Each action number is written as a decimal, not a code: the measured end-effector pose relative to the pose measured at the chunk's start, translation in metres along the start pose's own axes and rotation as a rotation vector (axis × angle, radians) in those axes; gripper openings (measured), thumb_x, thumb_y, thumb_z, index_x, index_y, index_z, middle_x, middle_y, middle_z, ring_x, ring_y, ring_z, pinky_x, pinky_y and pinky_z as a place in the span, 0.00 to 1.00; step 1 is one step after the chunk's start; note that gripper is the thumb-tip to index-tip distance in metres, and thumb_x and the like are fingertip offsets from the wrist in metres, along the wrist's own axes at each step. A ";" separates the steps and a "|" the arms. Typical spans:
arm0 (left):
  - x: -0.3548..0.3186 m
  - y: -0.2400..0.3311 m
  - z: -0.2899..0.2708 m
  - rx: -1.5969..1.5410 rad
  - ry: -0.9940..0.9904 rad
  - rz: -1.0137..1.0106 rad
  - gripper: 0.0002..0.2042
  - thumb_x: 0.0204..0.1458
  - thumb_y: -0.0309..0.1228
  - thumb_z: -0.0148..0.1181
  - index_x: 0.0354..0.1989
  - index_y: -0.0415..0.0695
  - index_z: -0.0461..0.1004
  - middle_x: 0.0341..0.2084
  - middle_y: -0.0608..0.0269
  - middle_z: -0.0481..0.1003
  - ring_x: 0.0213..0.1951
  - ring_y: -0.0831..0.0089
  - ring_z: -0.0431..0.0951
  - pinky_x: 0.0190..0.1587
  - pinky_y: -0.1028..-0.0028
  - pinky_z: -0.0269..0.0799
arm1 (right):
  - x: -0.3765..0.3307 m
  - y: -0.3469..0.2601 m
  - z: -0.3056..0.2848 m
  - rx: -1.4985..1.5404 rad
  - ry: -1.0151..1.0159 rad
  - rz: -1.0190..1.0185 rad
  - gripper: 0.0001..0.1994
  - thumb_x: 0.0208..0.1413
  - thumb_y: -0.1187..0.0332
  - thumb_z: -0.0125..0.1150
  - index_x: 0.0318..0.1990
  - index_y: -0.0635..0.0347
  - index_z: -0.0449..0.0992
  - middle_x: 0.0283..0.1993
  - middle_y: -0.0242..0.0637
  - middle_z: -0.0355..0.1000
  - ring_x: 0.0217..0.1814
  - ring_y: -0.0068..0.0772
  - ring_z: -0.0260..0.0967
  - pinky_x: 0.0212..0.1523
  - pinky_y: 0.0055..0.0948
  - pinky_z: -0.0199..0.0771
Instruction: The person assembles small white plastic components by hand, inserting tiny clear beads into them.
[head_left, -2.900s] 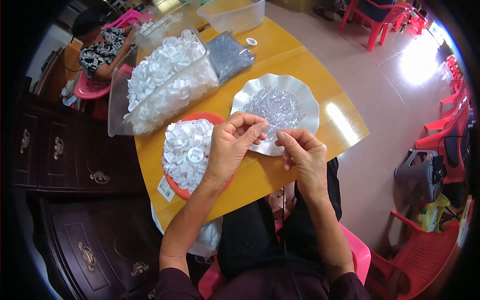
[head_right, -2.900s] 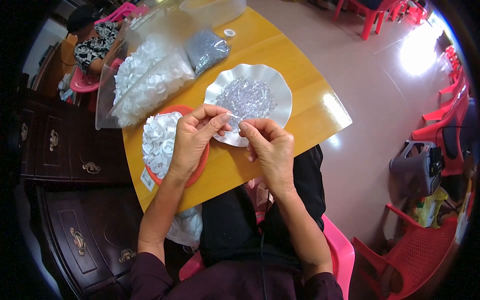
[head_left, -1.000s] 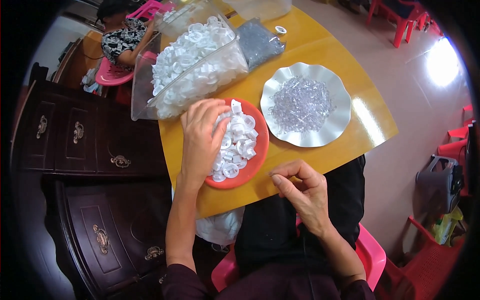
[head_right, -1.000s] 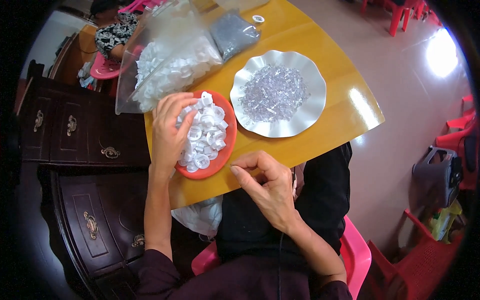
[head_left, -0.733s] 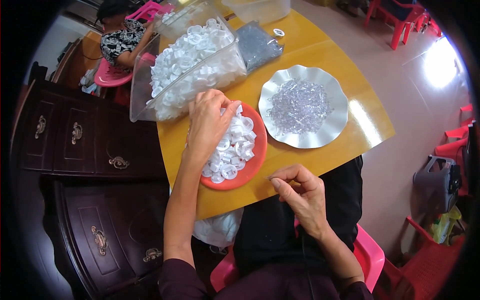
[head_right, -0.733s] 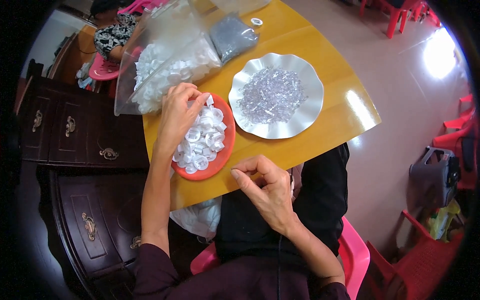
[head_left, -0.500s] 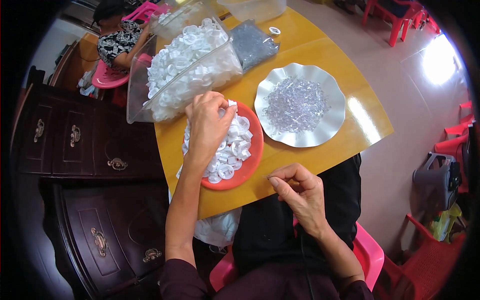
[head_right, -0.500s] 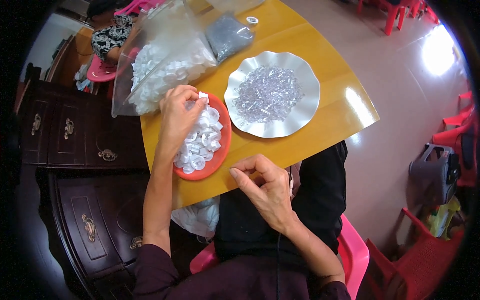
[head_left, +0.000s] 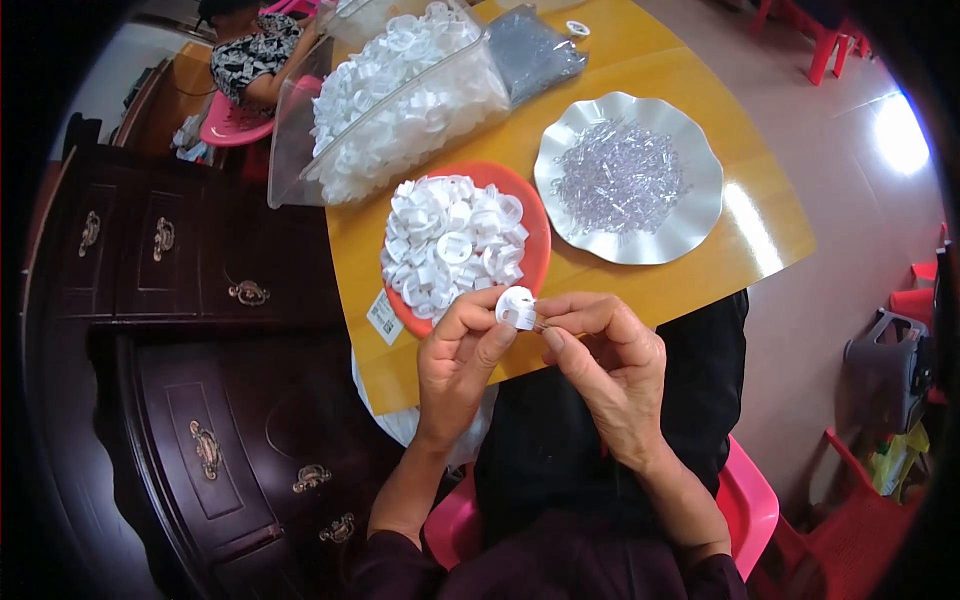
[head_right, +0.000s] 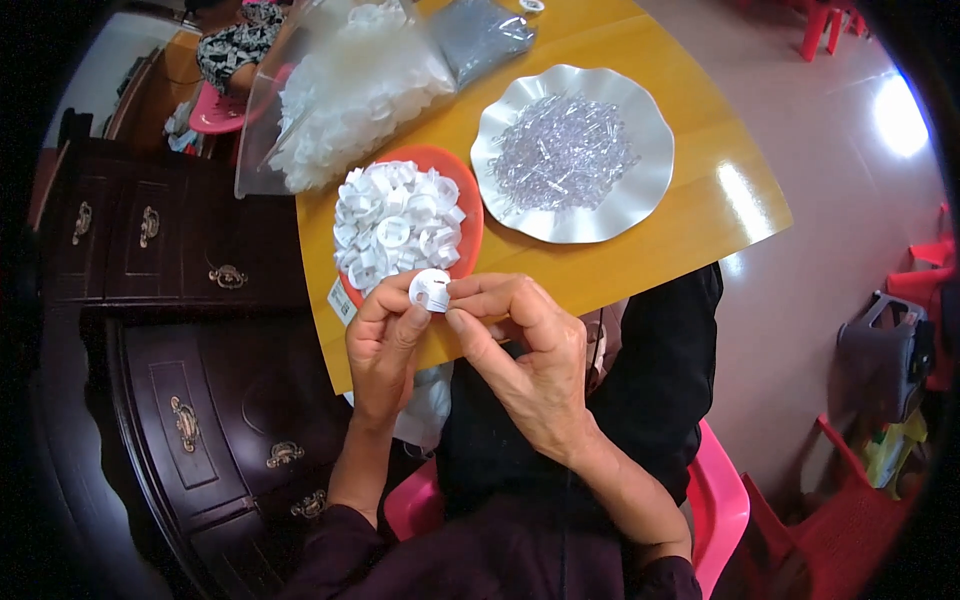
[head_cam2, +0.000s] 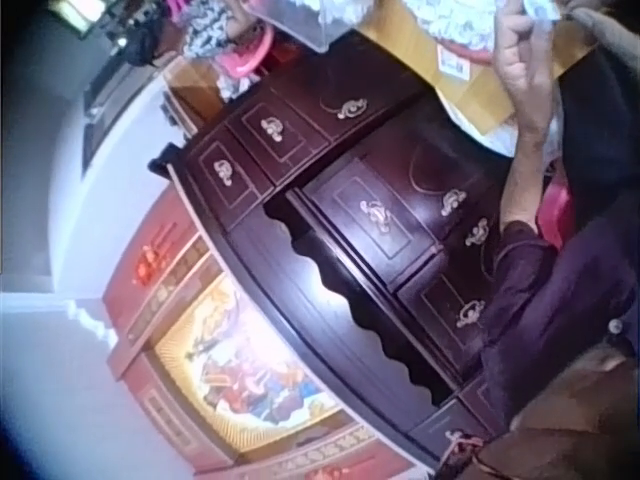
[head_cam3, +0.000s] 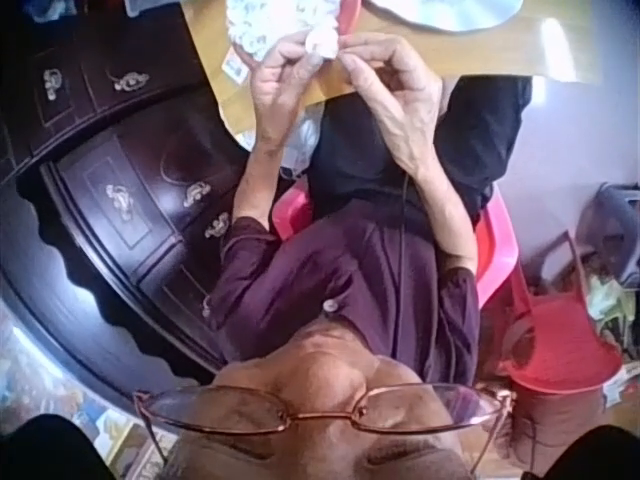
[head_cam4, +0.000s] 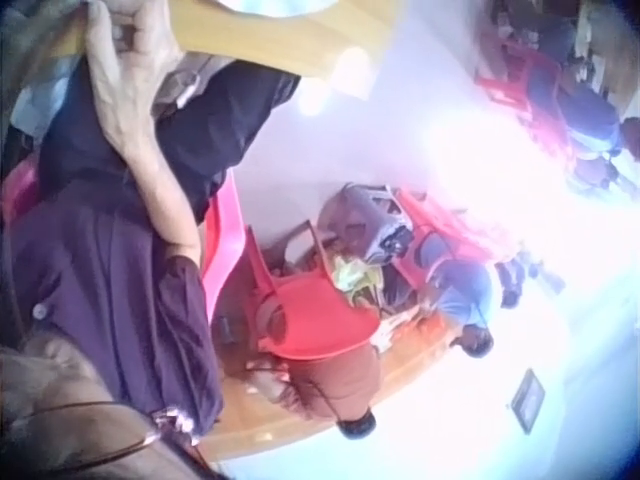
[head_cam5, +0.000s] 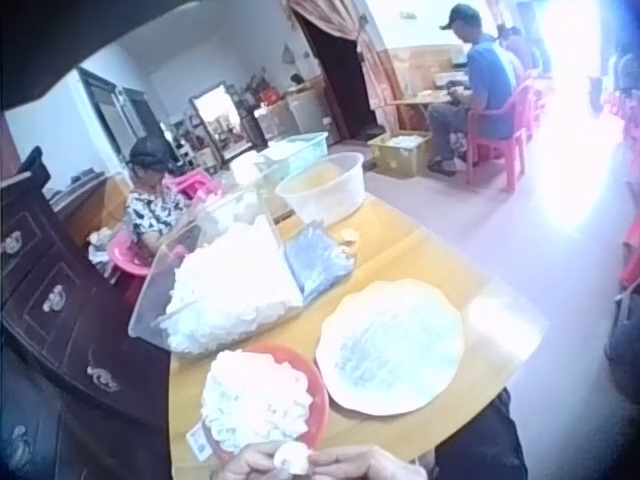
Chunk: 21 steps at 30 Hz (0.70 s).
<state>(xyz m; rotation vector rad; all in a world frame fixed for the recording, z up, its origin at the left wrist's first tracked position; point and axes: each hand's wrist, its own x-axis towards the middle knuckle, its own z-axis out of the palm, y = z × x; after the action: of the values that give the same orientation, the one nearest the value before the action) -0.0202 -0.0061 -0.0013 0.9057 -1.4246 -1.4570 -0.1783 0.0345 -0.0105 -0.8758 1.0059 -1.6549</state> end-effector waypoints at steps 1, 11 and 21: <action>-0.002 -0.002 0.002 -0.002 0.004 -0.002 0.01 0.61 0.21 0.55 0.38 0.36 0.71 0.53 0.54 0.71 0.52 0.74 0.71 0.58 0.73 0.64 | -0.001 0.001 0.000 -0.026 0.004 0.013 0.04 0.56 0.75 0.64 0.36 0.66 0.76 0.41 0.37 0.78 0.36 0.19 0.72 0.34 0.19 0.73; -0.010 -0.009 0.001 -0.023 0.010 0.015 0.01 0.60 0.20 0.54 0.39 0.36 0.70 0.55 0.52 0.69 0.54 0.72 0.72 0.59 0.72 0.65 | -0.006 0.005 0.000 -0.109 0.020 0.035 0.04 0.55 0.75 0.64 0.34 0.65 0.75 0.40 0.36 0.78 0.33 0.17 0.71 0.29 0.18 0.71; -0.009 -0.006 0.003 0.036 -0.011 0.056 0.02 0.60 0.19 0.54 0.39 0.35 0.70 0.55 0.50 0.68 0.52 0.71 0.73 0.57 0.73 0.68 | -0.006 0.004 -0.002 -0.110 0.017 0.053 0.04 0.56 0.75 0.64 0.34 0.66 0.75 0.40 0.36 0.78 0.33 0.17 0.72 0.29 0.17 0.71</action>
<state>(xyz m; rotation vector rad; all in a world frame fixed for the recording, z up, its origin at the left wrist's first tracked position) -0.0202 0.0031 -0.0077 0.8746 -1.4766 -1.4008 -0.1764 0.0401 -0.0155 -0.9016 1.1312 -1.5770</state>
